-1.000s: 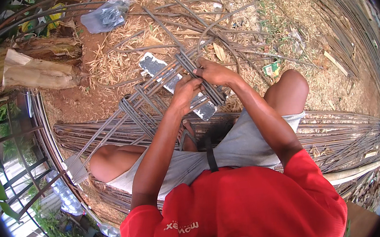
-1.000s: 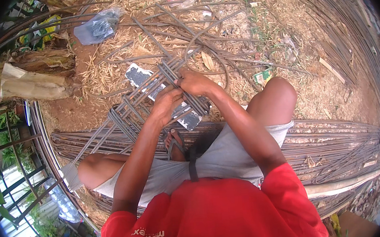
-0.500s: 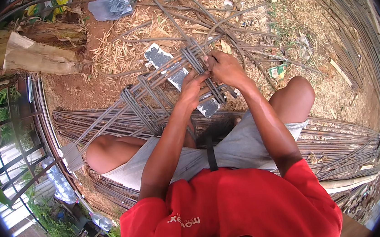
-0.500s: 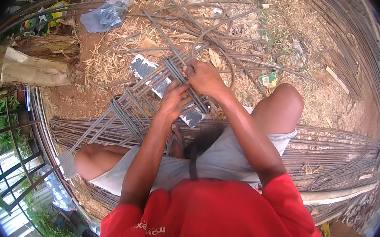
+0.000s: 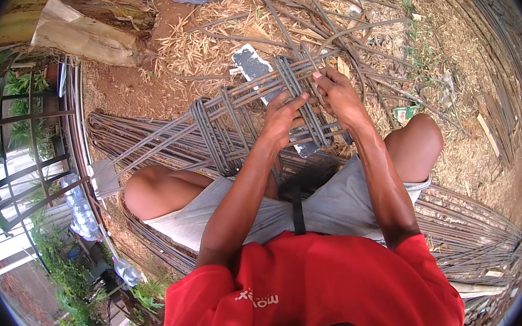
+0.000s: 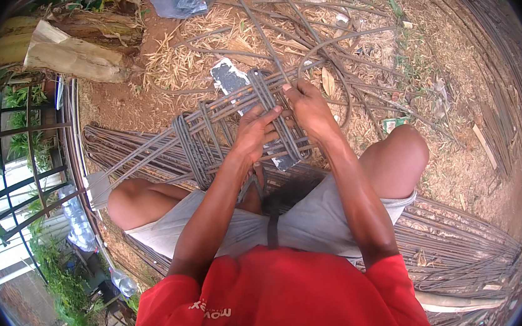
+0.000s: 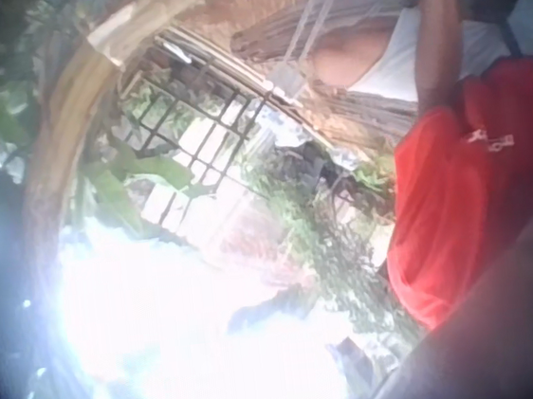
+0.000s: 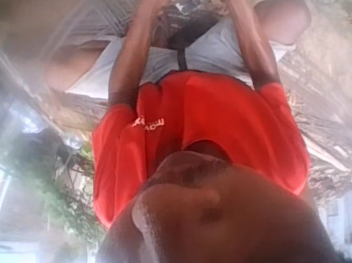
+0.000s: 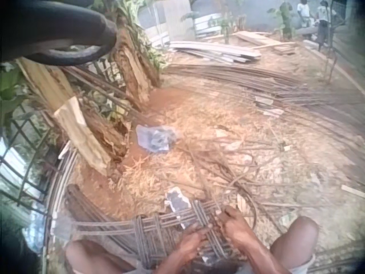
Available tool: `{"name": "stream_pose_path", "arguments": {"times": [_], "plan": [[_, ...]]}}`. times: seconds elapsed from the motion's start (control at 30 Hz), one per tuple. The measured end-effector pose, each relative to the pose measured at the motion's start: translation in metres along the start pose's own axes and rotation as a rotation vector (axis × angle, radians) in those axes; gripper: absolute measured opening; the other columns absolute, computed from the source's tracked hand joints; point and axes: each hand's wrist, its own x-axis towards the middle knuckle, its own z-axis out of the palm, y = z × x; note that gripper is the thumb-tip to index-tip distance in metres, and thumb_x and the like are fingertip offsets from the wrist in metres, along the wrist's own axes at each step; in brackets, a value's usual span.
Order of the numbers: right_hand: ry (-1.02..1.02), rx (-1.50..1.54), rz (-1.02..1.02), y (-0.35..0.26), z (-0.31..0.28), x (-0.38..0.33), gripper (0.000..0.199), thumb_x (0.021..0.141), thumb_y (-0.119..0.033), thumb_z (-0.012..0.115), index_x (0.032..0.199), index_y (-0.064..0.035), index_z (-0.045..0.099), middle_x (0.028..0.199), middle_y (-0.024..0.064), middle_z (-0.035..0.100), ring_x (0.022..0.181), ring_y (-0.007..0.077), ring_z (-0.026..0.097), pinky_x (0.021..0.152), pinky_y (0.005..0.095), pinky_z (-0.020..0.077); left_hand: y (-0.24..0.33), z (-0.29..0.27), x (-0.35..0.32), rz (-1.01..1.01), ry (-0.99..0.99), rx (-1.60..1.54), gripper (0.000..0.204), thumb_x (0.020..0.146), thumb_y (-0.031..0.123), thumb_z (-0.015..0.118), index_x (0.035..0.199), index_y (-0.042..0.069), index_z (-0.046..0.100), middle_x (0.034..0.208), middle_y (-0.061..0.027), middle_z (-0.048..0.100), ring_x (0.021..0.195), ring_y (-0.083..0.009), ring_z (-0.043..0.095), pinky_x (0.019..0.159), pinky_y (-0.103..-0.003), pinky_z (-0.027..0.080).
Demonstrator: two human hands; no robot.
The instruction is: The person sits on the ground and assembles a rebar cage by placing bent rebar pieces onto a grid of straight rebar rods. They use pliers to twist wire ties around the intersections to secure the structure.
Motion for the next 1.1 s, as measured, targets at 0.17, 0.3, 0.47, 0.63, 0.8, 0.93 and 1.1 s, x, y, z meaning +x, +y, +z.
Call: {"name": "stream_pose_path", "arguments": {"times": [0.17,0.3,0.47,0.63,0.8,0.93,1.1], "plan": [[-0.074,-0.008,-0.012,-0.014,-0.001,-0.024,0.022,0.111,-0.03,0.062,0.102,-0.0109,0.063,0.075,-0.0082,0.042,0.056,0.0021,0.032,0.048,0.0224,0.0234,0.02,-0.011,-0.028,0.025,0.001,0.028,0.04,0.103,0.025,0.075,0.134,0.003,0.066,0.12,-0.0142,0.076,0.104,-0.0254,0.076,0.091,-0.041,0.062],[-0.146,0.049,-0.04,-0.024,-0.001,-0.036,0.021,0.11,-0.031,0.065,0.106,-0.0108,0.064,0.075,-0.0084,0.04,0.058,0.0025,0.031,0.049,0.0229,0.0236,0.026,-0.041,-0.058,0.067,0.091,0.007,0.042,0.104,0.026,0.074,0.137,0.001,0.066,0.118,-0.015,0.076,0.095,-0.0237,0.078,0.085,-0.038,0.064],[-0.113,-0.006,-0.043,-0.019,0.0,-0.029,0.021,0.109,-0.031,0.067,0.103,-0.0113,0.062,0.076,-0.0079,0.039,0.06,0.0034,0.032,0.05,0.0233,0.025,0.027,-0.097,-0.072,0.068,0.264,0.104,0.043,0.103,0.024,0.076,0.136,0.0,0.064,0.118,-0.015,0.078,0.102,-0.0246,0.079,0.085,-0.037,0.064],[-0.07,-0.145,-0.129,0.011,-0.003,-0.003,0.024,0.108,-0.031,0.067,0.097,-0.0119,0.059,0.076,-0.0066,0.04,0.062,0.0052,0.034,0.052,0.0246,0.0279,0.011,-0.116,-0.045,0.078,0.368,0.566,0.062,0.098,0.027,0.078,0.144,-0.007,0.055,0.127,-0.018,0.077,0.11,-0.0306,0.076,0.097,-0.041,0.057],[-0.054,-0.11,-0.071,0.032,-0.015,0.014,0.023,0.109,-0.028,0.065,0.096,-0.0101,0.058,0.076,-0.0048,0.043,0.064,0.0068,0.037,0.054,0.0266,0.0314,0.017,-0.121,-0.037,0.178,0.578,1.108,0.069,0.09,0.028,0.082,0.142,-0.009,0.057,0.124,-0.0223,0.076,0.112,-0.0319,0.075,0.095,-0.037,0.057],[-0.077,-0.078,-0.018,0.032,-0.017,0.016,0.023,0.11,-0.026,0.064,0.095,-0.0093,0.058,0.076,-0.0036,0.046,0.064,0.0076,0.04,0.054,0.0262,0.0345,0.026,-0.158,-0.047,0.396,0.824,1.107,0.067,0.083,0.031,0.083,0.133,-0.008,0.059,0.114,-0.0272,0.076,0.099,-0.0457,0.074,0.097,-0.049,0.056],[-0.079,-0.075,0.009,0.029,-0.011,0.013,0.023,0.109,-0.025,0.064,0.094,-0.0086,0.057,0.076,-0.0017,0.049,0.062,0.0088,0.045,0.054,0.0267,0.0395,-0.009,-0.204,-0.037,0.253,1.027,1.192,0.079,0.078,0.036,0.089,0.131,-0.004,0.047,0.11,-0.0353,0.071,0.101,-0.0535,0.07,0.097,-0.052,0.054]]}}
